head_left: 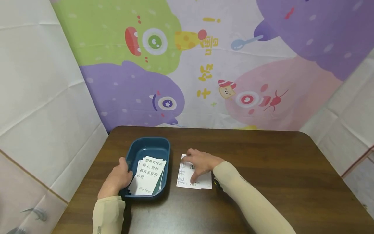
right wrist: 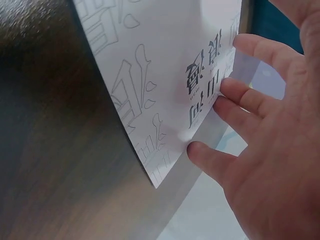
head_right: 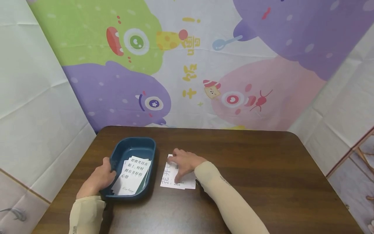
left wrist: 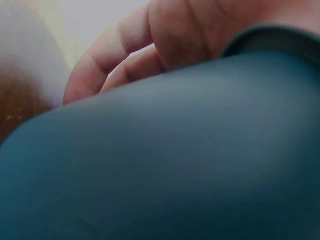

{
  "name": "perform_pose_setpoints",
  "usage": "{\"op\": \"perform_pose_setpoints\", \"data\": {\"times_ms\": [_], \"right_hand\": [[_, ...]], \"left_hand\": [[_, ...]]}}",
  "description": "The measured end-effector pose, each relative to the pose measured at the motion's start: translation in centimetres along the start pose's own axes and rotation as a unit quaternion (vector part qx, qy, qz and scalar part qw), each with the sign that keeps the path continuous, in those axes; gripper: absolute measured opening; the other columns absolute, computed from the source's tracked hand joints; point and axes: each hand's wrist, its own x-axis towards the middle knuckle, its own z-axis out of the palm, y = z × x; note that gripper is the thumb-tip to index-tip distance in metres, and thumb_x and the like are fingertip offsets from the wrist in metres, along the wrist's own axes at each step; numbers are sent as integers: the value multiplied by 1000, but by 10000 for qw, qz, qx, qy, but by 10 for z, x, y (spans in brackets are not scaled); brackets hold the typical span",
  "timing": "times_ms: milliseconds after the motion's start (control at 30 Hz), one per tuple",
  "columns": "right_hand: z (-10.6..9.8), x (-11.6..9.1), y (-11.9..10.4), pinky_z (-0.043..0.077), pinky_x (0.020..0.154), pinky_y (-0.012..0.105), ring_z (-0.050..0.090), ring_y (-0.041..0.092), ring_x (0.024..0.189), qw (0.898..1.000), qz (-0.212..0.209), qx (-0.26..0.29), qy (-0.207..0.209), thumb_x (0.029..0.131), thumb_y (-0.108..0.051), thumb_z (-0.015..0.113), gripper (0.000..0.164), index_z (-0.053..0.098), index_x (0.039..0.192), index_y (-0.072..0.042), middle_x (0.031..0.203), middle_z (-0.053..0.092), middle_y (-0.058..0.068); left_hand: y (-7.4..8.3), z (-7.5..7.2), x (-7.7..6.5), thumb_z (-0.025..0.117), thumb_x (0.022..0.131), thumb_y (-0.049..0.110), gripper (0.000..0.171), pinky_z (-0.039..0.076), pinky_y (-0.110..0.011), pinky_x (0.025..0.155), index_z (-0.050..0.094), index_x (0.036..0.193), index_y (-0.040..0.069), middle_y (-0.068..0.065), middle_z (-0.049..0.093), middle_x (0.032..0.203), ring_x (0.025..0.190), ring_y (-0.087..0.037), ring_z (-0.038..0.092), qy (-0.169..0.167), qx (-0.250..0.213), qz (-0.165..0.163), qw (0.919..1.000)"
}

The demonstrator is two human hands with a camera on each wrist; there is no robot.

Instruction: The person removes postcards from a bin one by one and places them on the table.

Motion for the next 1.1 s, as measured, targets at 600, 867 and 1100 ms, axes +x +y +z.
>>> {"op": "perform_pose_setpoints", "data": {"times_ms": [600, 867, 1100], "right_hand": [[1, -3, -18, 36, 105, 60, 41, 32, 128, 9974, 321, -607, 236, 57, -74, 76, 111, 42, 145, -15, 144, 44, 12], [-2, -9, -21, 28, 109, 65, 32, 35, 137, 9969, 530, -588, 44, 54, -71, 79, 117, 36, 148, -17, 153, 36, 16], [-10, -24, -11, 23, 110, 65, 23, 37, 141, 9898, 1288, -386, -471, 45, -64, 88, 140, 14, 155, -17, 157, 26, 19]], "left_hand": [[0, 1, 1, 43, 96, 8, 60, 43, -68, 92, 8, 139, -16, -51, 39, 133, 114, -57, 51, 36, 58, 31, 10000], [1, 1, 2, 43, 97, 9, 60, 43, -69, 93, 7, 140, -14, -50, 37, 135, 115, -57, 50, -45, 4, -66, 10000], [1, -1, 1, 43, 97, 8, 60, 42, -70, 93, 7, 140, -14, -51, 35, 136, 117, -58, 48, -55, -20, -106, 9999]]}}
